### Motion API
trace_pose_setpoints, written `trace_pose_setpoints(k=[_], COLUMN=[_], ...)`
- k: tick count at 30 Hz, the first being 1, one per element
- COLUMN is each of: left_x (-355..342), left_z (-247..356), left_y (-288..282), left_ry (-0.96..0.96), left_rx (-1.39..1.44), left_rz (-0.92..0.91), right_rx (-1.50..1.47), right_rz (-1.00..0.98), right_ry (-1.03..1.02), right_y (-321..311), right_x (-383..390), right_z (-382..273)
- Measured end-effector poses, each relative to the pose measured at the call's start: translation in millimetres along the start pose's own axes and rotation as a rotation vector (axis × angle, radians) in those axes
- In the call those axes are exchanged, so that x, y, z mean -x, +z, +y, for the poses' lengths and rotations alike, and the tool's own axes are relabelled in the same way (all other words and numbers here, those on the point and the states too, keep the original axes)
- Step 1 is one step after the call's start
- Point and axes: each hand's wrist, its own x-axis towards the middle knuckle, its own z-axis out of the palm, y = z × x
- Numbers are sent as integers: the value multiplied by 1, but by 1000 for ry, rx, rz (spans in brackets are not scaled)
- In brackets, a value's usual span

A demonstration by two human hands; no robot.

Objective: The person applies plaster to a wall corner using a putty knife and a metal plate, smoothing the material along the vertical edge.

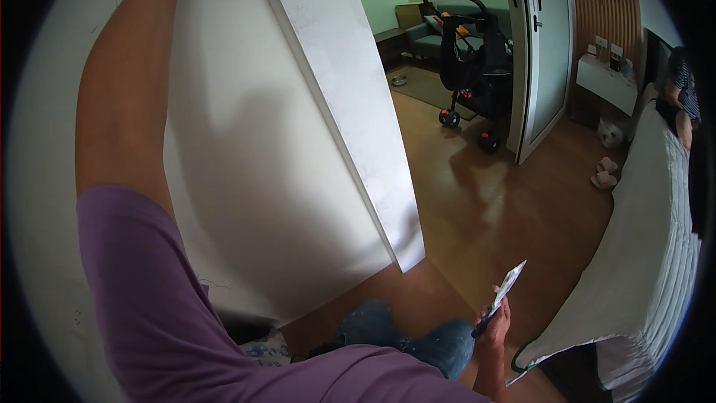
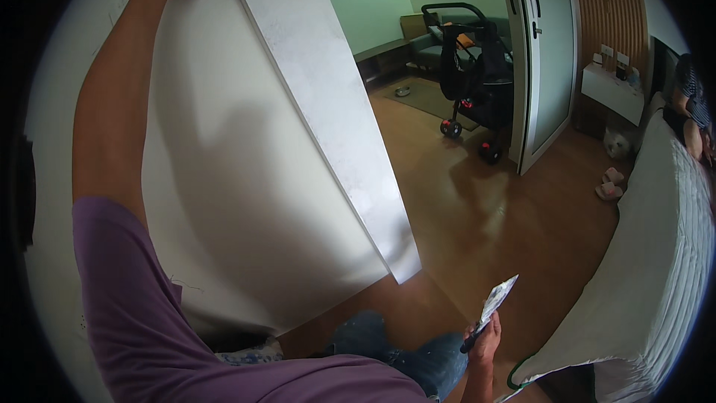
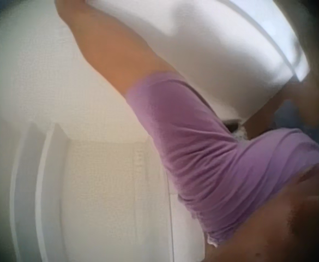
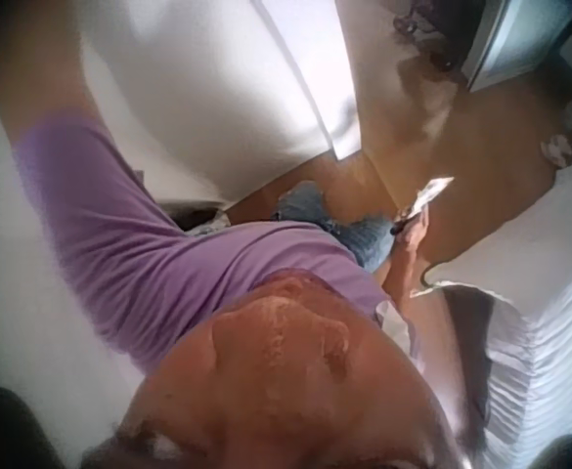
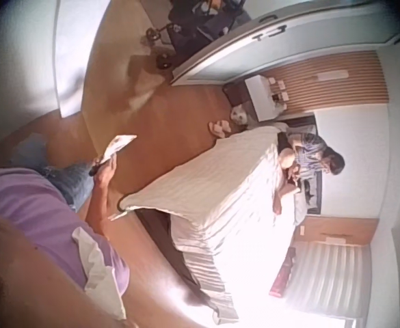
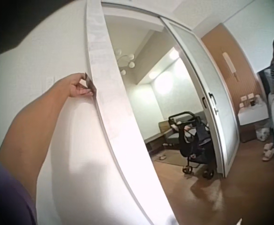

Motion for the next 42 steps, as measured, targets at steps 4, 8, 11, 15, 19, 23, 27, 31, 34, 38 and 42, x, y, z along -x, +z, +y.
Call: trace_pose_setpoints(k=[4, 8, 11, 15, 19, 23, 27, 31, 34, 38, 42], left_x=[-44, -47, -34, 4, 54, 120, 175, 280, 314, 410, 464], left_z=[48, 71, 101, 132, 175, 244, 308, 156, -73, -289, -444], left_y=[-29, -65, -104, -163, -222, -307, -416, -369, -259, -105, -18], left_ry=[-31, 48, 127, 123, 412, 465, 937, 1149, 912, -29, -779], left_rx=[-5, -5, -52, -44, -121, 168, -45, 383, 654, 728, 1454], left_rz=[-68, -68, -27, -15, 73, 389, 512, 378, 106, -270, -817], right_rx=[-11, -39, -41, 34, 74, 117, 92, 101, 115, 85, 0], right_rz=[-14, -18, -24, -65, -126, -173, -249, -249, -134, -84, 85], right_ry=[-20, -47, -25, -106, -96, -151, -122, -195, -242, -146, -162], right_y=[3, 0, 4, 8, 35, 45, 71, 89, 69, 101, 149], right_x=[5, 7, 4, 0, 19, 30, 52, 82, 90, 91, 87], right_z=[1, 3, 0, -9, -29, -44, -42, -44, -42, -27, -53])
